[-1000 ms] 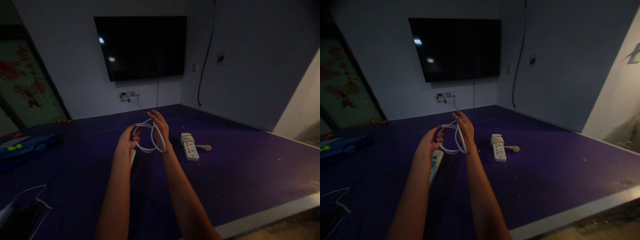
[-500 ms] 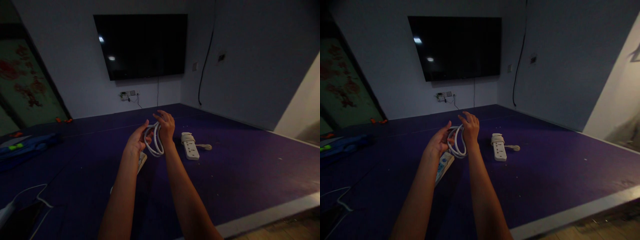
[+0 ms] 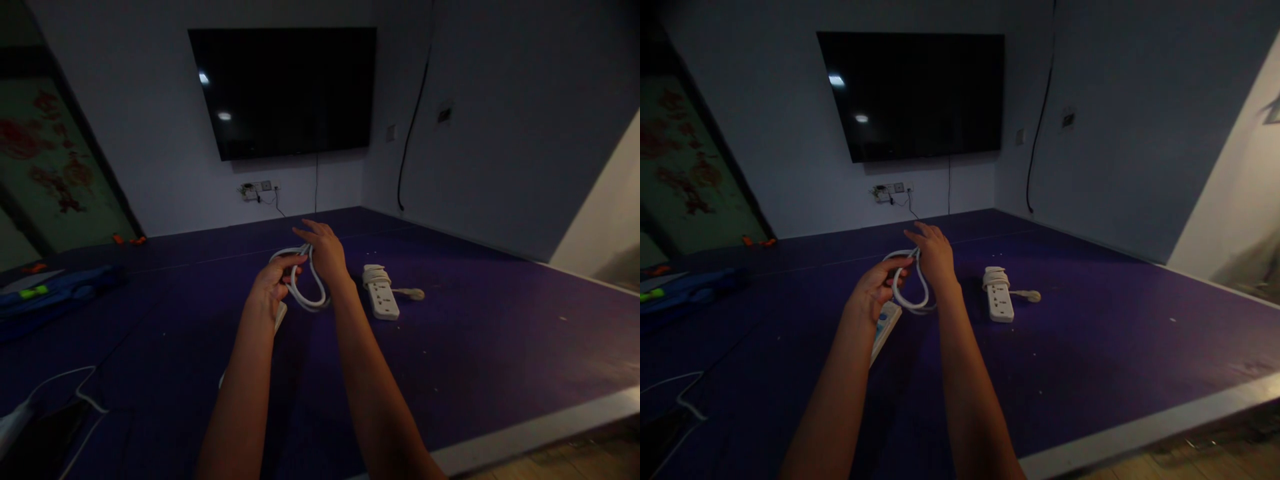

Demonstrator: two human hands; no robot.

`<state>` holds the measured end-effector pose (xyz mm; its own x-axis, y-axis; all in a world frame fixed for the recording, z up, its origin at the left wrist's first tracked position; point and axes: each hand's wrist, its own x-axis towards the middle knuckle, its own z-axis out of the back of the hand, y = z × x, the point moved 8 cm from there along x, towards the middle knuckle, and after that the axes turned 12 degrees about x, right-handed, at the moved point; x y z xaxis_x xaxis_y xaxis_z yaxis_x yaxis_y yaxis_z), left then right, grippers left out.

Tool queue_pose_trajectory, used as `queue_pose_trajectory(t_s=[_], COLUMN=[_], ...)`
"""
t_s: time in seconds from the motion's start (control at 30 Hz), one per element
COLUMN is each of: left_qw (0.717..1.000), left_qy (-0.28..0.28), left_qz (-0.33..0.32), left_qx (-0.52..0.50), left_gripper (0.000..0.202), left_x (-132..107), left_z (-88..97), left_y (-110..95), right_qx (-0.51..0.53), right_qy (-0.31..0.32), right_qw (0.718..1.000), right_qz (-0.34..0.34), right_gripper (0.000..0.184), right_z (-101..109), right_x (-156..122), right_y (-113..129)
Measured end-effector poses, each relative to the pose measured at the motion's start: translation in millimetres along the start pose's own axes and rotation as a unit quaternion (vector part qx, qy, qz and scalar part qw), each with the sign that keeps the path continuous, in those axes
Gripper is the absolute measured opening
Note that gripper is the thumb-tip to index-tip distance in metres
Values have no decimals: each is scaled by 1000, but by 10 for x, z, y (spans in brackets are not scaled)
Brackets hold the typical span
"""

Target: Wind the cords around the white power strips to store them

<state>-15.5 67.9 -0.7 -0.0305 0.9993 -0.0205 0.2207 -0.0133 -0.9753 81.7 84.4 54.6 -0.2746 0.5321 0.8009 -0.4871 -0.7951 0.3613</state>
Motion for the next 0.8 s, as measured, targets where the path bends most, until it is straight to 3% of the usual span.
queue_pose_trajectory(t_s=[0.3, 0.47, 0.67, 0.8], left_qw=[997, 994, 995, 998], left_qy=[53, 16, 11, -7], left_qz=[-8, -15, -31, -45], left_qx=[62, 109, 98, 54], left_gripper=[41, 47, 37, 33], left_x=[10, 9, 53, 102], left_z=[-108, -80, -41, 76], left_y=[75, 76, 48, 24], right_qx=[-44, -25, 107, 196], right_qy=[78, 127, 46, 25], right_qw=[995, 989, 992, 980], right_qz=[-52, -72, -49, -9], right_gripper=[51, 48, 78, 83], right_z=[-23, -101, -80, -90], right_x=[11, -27, 8, 31], right_y=[-7, -113, -148, -112])
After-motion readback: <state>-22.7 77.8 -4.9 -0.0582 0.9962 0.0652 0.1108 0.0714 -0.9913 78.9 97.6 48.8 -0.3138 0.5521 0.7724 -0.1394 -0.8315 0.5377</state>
